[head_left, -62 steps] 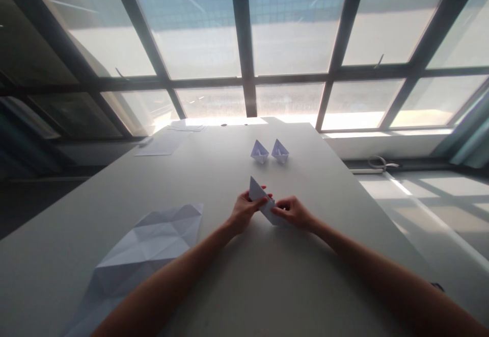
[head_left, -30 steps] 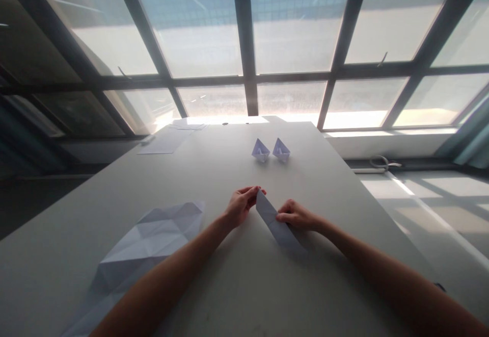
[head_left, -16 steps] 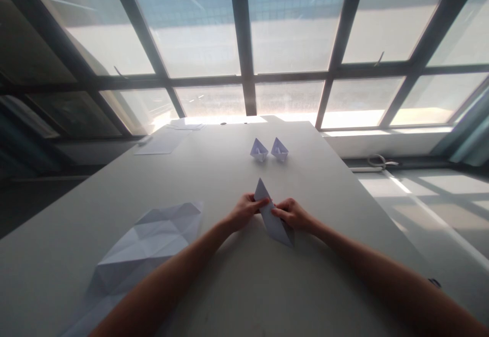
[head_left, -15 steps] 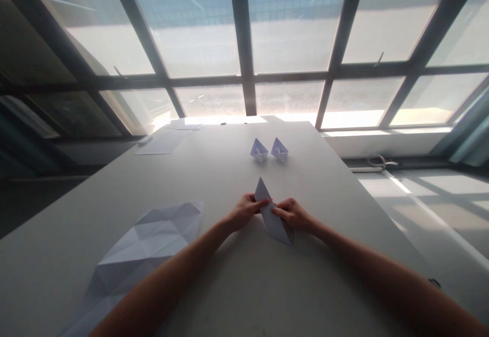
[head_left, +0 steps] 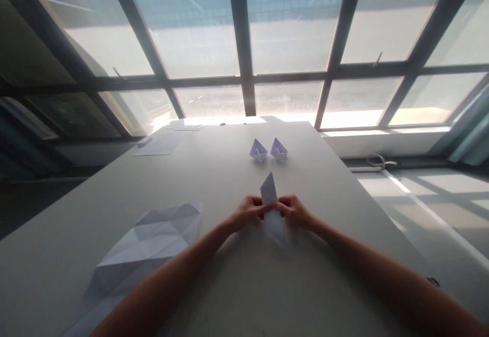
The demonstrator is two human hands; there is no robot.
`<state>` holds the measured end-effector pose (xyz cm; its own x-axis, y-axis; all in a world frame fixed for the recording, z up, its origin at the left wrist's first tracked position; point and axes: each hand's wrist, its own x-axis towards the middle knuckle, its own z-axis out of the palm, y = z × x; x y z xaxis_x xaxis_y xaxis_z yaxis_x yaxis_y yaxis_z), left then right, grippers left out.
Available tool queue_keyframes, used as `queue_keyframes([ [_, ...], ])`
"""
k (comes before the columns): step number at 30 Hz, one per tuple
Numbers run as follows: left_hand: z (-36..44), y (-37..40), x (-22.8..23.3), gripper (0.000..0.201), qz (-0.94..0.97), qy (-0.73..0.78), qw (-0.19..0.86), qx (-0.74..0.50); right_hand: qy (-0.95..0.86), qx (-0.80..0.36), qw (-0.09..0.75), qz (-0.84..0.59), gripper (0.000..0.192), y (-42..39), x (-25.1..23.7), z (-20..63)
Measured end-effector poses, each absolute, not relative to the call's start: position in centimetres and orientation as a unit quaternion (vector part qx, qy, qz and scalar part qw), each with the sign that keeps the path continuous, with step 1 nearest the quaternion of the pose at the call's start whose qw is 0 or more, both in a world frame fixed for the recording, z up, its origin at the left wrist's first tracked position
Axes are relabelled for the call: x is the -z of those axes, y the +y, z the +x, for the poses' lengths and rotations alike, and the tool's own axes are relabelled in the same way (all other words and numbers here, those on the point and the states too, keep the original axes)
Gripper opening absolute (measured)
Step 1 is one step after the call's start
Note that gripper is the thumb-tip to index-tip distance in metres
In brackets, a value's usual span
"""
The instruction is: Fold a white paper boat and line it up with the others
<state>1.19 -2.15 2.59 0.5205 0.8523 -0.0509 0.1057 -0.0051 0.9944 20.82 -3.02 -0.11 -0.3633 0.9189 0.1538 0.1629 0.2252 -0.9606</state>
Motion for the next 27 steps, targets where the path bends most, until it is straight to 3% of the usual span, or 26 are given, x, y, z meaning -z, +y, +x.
queue_keyframes([
  [9,1.7,-2.4,-3.0,0.051,0.613,0.373,0.634,-0.290,-0.638,-0.472,0.447,-0.413,0.041,-3.5,-0.5,20.6],
  [18,1.5,-2.2,-2.6,0.036,0.630,0.376,0.624,-0.270,-0.586,-0.436,0.518,-0.446,0.041,-3.3,-0.3,20.4],
  [27,1.4,-2.3,-3.1,0.041,0.643,0.375,0.629,-0.225,-0.482,-0.454,0.585,-0.468,0.042,-2.6,0.5,20.7],
])
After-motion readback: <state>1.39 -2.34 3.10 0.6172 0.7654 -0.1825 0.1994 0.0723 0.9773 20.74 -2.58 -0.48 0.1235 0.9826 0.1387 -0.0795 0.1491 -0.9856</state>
